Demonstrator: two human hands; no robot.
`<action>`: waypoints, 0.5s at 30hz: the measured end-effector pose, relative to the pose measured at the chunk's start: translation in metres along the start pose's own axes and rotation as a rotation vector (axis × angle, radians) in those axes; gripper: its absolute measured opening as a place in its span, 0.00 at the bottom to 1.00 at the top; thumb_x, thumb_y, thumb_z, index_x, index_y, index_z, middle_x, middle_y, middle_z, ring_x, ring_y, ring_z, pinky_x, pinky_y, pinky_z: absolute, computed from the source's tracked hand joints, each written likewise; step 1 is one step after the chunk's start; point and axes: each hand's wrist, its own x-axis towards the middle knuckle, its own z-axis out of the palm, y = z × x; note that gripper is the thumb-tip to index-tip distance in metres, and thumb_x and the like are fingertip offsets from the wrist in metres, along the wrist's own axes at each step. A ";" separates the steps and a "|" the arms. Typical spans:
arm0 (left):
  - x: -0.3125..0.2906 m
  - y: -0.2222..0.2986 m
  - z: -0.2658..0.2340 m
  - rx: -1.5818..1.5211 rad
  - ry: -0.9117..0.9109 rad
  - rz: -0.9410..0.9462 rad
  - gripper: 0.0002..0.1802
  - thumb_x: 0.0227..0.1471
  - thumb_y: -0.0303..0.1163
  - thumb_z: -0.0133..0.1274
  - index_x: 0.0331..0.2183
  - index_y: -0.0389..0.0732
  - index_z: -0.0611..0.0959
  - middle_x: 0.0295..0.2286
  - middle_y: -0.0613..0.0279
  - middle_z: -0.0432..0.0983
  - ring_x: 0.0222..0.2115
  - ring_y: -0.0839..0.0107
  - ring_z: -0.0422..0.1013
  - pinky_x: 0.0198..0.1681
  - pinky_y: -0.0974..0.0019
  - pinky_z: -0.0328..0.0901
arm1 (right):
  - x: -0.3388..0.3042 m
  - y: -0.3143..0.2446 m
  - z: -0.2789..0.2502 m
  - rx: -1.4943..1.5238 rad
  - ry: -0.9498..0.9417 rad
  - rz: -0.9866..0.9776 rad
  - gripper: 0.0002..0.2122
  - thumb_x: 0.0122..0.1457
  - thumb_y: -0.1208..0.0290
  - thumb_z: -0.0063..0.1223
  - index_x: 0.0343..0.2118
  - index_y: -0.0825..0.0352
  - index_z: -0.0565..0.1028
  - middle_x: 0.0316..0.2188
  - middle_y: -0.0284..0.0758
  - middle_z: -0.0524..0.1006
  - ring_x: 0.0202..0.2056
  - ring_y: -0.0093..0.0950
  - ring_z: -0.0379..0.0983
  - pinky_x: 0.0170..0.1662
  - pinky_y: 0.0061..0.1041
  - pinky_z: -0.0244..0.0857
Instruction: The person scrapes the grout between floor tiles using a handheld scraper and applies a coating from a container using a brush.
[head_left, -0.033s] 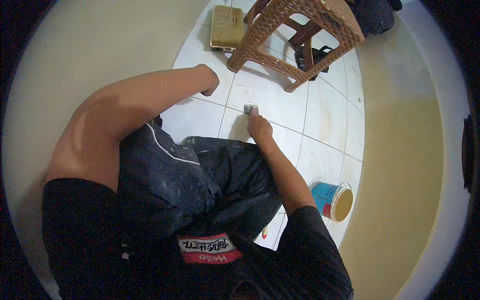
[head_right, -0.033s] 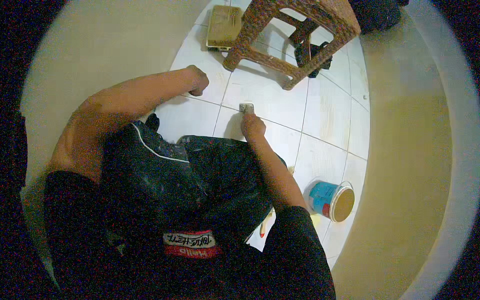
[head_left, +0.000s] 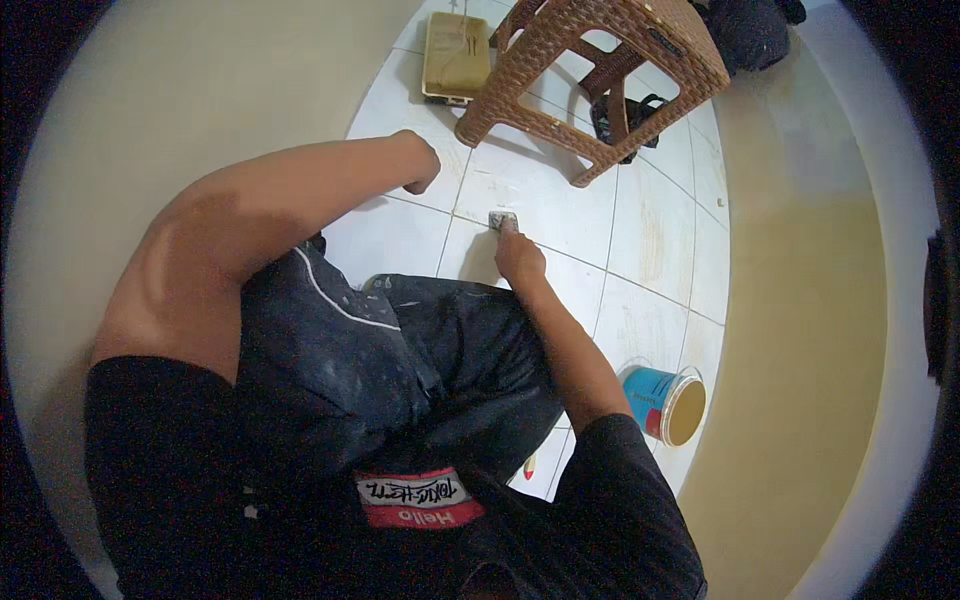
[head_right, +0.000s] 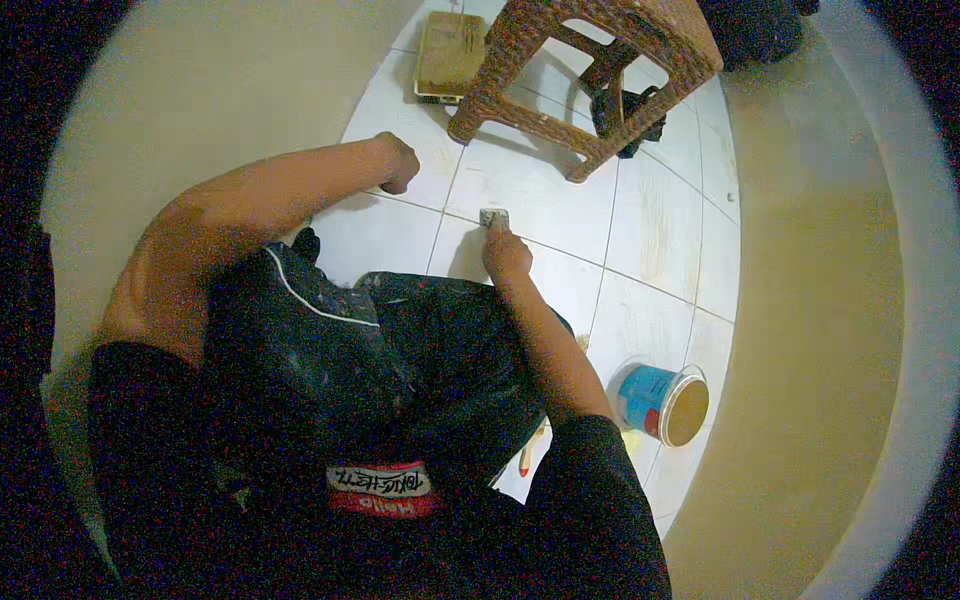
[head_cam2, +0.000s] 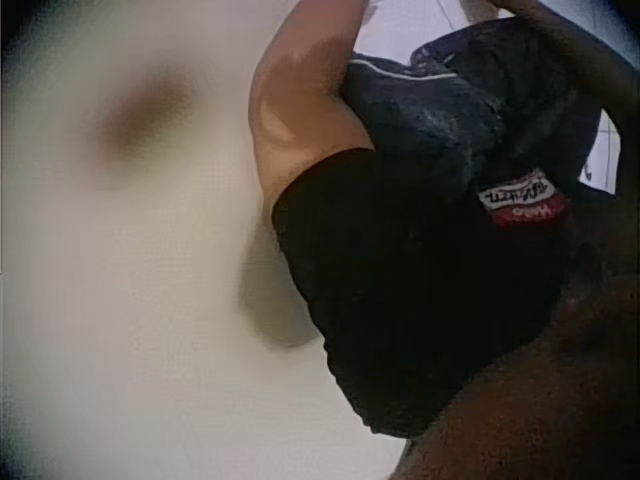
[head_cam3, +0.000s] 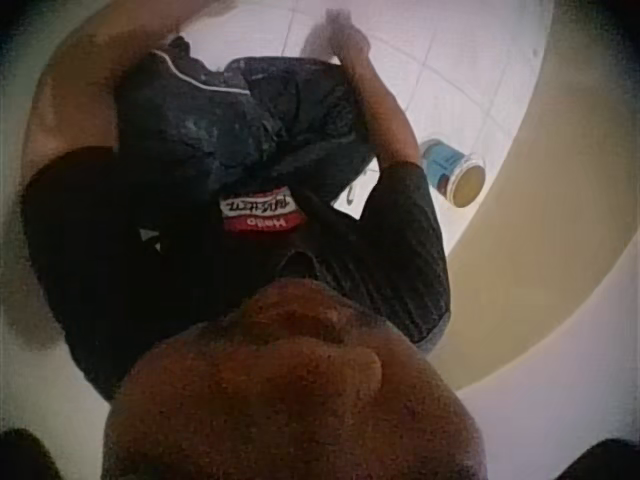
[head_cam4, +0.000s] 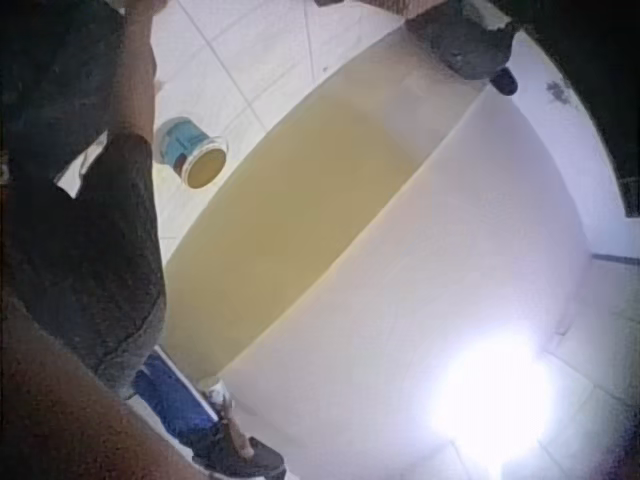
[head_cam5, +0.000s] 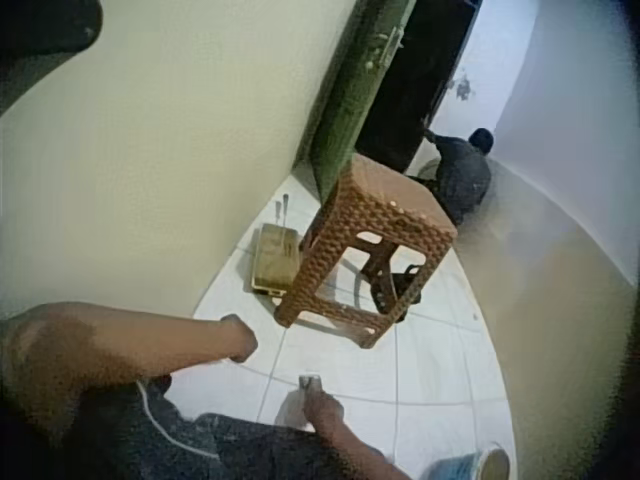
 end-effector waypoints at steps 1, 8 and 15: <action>0.000 -0.001 0.001 -0.002 0.001 -0.002 0.13 0.38 0.33 0.56 0.30 0.42 0.86 0.33 0.57 0.81 0.34 0.60 0.77 0.34 0.54 0.70 | 0.001 0.001 -0.001 -0.002 0.001 -0.002 0.17 0.62 0.68 0.35 0.53 0.67 0.65 0.37 0.50 0.78 0.39 0.46 0.77 0.42 0.42 0.72; -0.001 -0.006 0.002 -0.018 0.040 0.009 0.13 0.39 0.32 0.56 0.31 0.42 0.86 0.33 0.57 0.81 0.34 0.61 0.77 0.34 0.55 0.70 | 0.010 0.001 -0.001 -0.069 -0.049 0.019 0.17 0.62 0.66 0.37 0.51 0.65 0.65 0.37 0.45 0.79 0.41 0.41 0.77 0.40 0.39 0.73; 0.002 -0.004 -0.004 -0.026 0.070 -0.012 0.12 0.39 0.33 0.55 0.30 0.42 0.86 0.34 0.57 0.81 0.34 0.61 0.77 0.34 0.55 0.70 | 0.020 0.010 -0.007 -0.014 0.006 0.037 0.20 0.62 0.66 0.35 0.57 0.64 0.60 0.40 0.46 0.78 0.40 0.42 0.78 0.41 0.42 0.72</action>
